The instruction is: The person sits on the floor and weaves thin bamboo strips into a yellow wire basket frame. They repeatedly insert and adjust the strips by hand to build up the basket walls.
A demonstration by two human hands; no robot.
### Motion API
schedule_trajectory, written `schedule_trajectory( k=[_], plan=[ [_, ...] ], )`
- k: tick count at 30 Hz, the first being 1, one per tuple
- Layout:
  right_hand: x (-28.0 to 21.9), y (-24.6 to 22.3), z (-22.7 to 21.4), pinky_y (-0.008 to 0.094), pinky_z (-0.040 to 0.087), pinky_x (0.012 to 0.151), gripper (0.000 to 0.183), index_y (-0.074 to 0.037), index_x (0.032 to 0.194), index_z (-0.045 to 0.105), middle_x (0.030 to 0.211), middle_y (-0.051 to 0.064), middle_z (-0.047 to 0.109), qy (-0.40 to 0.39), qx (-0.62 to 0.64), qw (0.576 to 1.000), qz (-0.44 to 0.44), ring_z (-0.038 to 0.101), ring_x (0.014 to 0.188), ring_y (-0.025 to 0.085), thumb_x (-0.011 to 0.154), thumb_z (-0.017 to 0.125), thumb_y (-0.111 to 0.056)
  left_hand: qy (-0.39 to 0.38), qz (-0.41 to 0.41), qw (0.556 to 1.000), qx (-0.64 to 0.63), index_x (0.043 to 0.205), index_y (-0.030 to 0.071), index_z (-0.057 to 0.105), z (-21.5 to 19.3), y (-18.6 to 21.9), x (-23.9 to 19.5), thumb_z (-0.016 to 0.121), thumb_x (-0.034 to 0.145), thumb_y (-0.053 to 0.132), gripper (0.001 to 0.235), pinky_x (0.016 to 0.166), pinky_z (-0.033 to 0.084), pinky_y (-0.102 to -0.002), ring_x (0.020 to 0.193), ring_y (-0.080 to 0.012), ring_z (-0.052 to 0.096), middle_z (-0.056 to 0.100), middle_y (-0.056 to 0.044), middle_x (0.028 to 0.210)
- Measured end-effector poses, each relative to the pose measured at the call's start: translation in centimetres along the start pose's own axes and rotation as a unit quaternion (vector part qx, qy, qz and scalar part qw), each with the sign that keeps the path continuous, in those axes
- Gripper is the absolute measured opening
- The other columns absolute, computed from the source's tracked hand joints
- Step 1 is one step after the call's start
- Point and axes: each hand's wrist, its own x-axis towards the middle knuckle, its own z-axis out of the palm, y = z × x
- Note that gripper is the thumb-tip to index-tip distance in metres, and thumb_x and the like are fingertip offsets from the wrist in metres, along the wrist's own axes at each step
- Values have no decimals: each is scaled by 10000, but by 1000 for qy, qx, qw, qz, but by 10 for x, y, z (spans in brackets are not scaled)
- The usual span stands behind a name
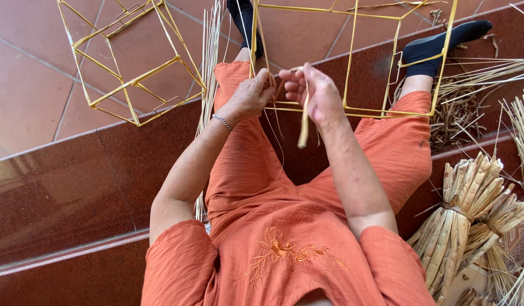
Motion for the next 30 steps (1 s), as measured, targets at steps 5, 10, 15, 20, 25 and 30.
schedule_trajectory(
  k=[5, 10, 15, 20, 25, 30],
  plan=[
    [33, -7, 6, 375, 606, 866, 404, -80, 1114, 636, 1183, 146, 733, 10, -10, 999, 30, 722, 962, 189, 1068, 445, -433, 35, 40, 998, 47, 994, 68, 563, 5, -5, 3, 771, 778, 51, 300, 717, 577, -420, 828, -301, 738, 752, -102, 836],
    [25, 2, -15, 276, 547, 671, 600, -108, 1080, 699, 1020, 76, 750, 48, -250, 965, -60, 661, 772, 111, 1077, 319, -573, 18, -59, 998, -32, 896, 87, 720, 14, -9, 7, 725, 796, 10, 127, 720, 607, -321, 790, -192, 766, 780, -65, 836],
    [-25, 61, -27, 247, 505, 503, 302, 6, 1034, 729, 853, 98, 767, 66, -470, 879, 36, 623, 569, 104, 1026, 606, -269, 43, -19, 998, -37, 868, 75, 800, 15, -15, 7, 762, 737, 1, 155, 728, 614, -308, 779, -184, 767, 767, -77, 830],
    [-20, 103, -38, 213, 589, 682, 249, -27, 1203, 695, 1028, 22, 765, -14, -330, 942, -52, 713, 837, 43, 956, 670, -43, 11, -8, 999, 38, 844, 78, 813, 16, -18, 12, 769, 742, 20, 125, 734, 604, -342, 764, -210, 759, 770, -96, 824],
    [-20, 105, -41, 226, 604, 677, 156, -11, 1099, 761, 946, 50, 788, 45, -431, 898, -79, 729, 800, 71, 957, 703, -42, -8, -10, 993, 118, 819, 78, 808, 15, -12, 12, 782, 756, 47, 74, 756, 592, -386, 801, -272, 740, 754, -130, 865],
    [-31, 103, -27, 238, 600, 675, 141, -10, 1079, 753, 927, 69, 781, 67, -502, 845, -171, 725, 777, 87, 949, 721, -56, -35, -54, 986, 156, 886, 84, 804, 19, -12, 10, 748, 818, 68, 90, 791, 580, -425, 823, -315, 736, 753, -166, 853]
  ],
)
